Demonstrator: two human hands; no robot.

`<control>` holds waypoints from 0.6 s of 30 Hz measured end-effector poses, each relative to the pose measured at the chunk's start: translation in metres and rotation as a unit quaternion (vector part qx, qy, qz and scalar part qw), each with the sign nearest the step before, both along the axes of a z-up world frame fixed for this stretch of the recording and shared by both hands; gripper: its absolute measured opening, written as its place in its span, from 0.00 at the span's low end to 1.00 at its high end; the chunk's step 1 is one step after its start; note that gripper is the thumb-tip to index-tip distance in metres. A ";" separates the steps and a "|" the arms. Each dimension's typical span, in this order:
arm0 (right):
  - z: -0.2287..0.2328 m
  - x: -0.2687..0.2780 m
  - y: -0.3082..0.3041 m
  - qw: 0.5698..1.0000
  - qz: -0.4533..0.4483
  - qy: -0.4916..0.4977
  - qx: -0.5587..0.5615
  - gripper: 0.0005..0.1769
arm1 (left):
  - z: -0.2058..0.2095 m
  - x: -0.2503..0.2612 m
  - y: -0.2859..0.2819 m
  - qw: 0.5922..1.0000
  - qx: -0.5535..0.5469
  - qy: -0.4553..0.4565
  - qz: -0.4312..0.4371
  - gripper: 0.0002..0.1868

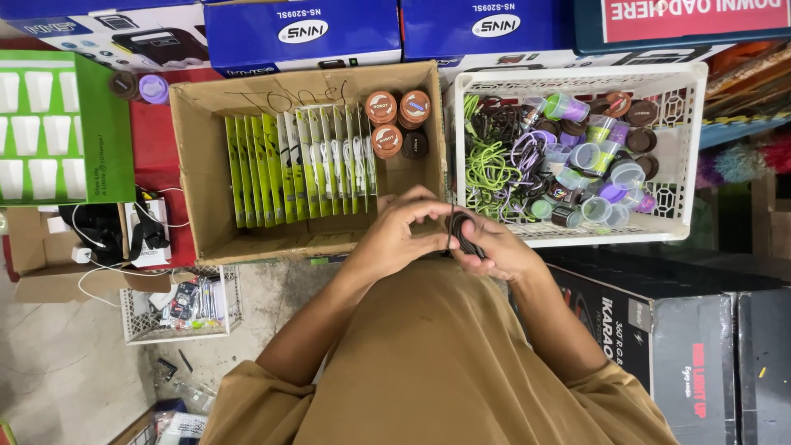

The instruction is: Organizing small containers and charging cables from a crate into boxes.

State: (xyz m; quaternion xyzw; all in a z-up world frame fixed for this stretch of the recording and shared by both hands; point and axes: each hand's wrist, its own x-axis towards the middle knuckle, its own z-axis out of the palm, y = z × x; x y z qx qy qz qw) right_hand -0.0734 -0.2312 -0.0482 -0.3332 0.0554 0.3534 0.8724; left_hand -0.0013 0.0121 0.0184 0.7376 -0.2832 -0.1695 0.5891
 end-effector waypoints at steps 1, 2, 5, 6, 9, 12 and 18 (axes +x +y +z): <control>-0.002 0.000 0.000 1.000 0.000 -0.001 0.000 0.28 | -0.001 0.000 0.000 1.000 0.000 -0.001 0.000 0.24; -0.004 0.001 0.000 1.000 0.011 0.000 0.004 0.28 | -0.001 0.000 0.000 1.000 -0.001 -0.003 -0.010 0.24; -0.003 0.004 -0.004 0.998 0.052 0.020 0.008 0.28 | -0.001 -0.002 -0.001 0.999 -0.009 0.011 -0.034 0.24; -0.002 0.007 -0.006 0.996 0.085 0.037 0.009 0.27 | -0.001 -0.003 -0.001 0.999 -0.015 0.024 -0.046 0.24; -0.024 0.007 -0.018 0.991 0.108 0.071 -0.028 0.21 | 0.004 -0.002 -0.002 0.997 -0.009 0.023 -0.069 0.24; -0.005 0.013 -0.011 0.988 0.122 0.066 -0.074 0.20 | 0.017 -0.001 0.001 0.995 0.046 -0.034 -0.082 0.22; 0.025 0.021 -0.003 0.965 0.171 -0.025 -0.200 0.23 | 0.017 -0.011 -0.006 0.981 0.104 -0.145 -0.078 0.20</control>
